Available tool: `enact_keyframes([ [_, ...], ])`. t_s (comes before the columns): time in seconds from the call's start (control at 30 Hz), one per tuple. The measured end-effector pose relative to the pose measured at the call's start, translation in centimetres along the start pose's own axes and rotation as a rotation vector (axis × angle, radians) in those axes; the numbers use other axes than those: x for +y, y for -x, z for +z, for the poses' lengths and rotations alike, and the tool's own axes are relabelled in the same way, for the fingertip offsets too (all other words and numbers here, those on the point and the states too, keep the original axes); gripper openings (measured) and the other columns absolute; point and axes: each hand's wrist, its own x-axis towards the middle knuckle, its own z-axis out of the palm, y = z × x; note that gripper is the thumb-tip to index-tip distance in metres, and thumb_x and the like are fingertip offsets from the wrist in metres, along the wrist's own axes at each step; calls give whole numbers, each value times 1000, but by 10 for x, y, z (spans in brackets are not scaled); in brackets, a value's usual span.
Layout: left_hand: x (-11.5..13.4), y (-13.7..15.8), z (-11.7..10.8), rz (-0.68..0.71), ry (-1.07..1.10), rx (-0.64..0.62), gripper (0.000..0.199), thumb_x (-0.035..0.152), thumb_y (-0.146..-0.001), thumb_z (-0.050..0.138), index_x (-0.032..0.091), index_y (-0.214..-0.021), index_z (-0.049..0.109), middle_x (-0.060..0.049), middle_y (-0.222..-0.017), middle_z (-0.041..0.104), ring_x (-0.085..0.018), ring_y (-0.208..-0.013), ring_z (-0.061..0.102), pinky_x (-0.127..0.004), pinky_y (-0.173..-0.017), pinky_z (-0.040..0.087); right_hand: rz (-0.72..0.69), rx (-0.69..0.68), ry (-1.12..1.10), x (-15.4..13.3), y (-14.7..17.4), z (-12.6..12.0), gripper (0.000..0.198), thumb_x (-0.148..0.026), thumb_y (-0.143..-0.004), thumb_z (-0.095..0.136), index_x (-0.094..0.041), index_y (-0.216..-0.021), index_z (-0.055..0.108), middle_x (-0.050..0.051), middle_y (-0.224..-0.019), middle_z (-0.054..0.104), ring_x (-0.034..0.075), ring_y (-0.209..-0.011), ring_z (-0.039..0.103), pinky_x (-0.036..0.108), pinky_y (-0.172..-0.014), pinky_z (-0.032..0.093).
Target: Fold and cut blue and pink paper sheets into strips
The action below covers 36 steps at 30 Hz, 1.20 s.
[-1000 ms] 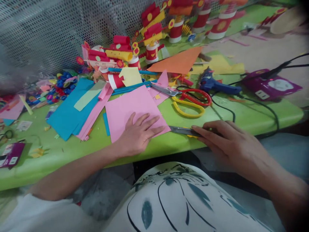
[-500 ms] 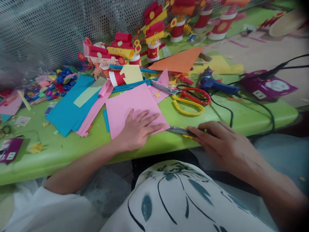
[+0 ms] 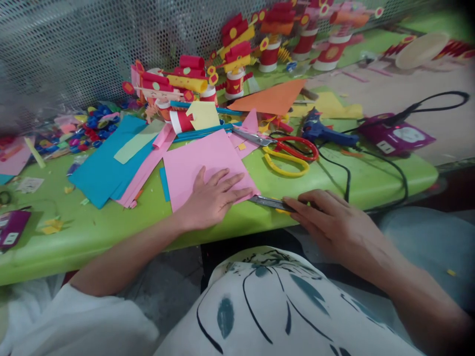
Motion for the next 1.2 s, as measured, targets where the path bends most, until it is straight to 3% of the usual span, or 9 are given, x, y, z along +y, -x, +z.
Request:
enact_keyframes([
  [0.47, -1, 0, 2, 20, -4, 35, 54, 29, -115, 42, 51, -164, 50, 0, -178, 45, -38, -166, 38, -89, -128, 12, -47, -9, 81, -24, -13, 7, 28, -27, -109, 56, -21, -133, 70, 9, -110, 73, 20, -91, 69, 33, -72, 55],
  [0.73, -3, 0, 1, 47, -7, 36, 58, 27, -114, 42, 51, -167, 45, -1, -179, 43, -40, -165, 38, -91, -126, 13, -36, -13, 21, -32, -13, 11, 31, -26, -109, 55, -19, -136, 69, 9, -109, 72, 20, -92, 70, 33, -73, 56],
  [0.93, -5, -1, 0, 27, 36, 3, 55, 30, -115, 41, 50, -165, 49, 0, -180, 42, -38, -167, 34, -88, -128, 8, -40, -14, 68, -39, -16, 13, 30, -27, -109, 55, -20, -136, 68, 9, -110, 72, 20, -91, 68, 33, -71, 53],
  [1.07, 5, -11, -1, -43, 115, -36, 50, 34, -116, 39, 46, -162, 54, 1, -181, 40, -37, -169, 31, -86, -130, 2, -66, 9, 120, -30, -14, 12, 30, -27, -110, 56, -19, -135, 70, 8, -109, 71, 19, -91, 67, 32, -72, 51],
  [1.2, 22, -28, -10, -269, 360, -9, 54, 42, -117, 32, 40, -171, 40, -1, -179, 43, -30, -170, 30, -78, -134, -3, -33, 7, 165, -11, -10, 11, 33, -29, -110, 51, -24, -135, 73, 8, -109, 72, 21, -91, 66, 34, -74, 48],
])
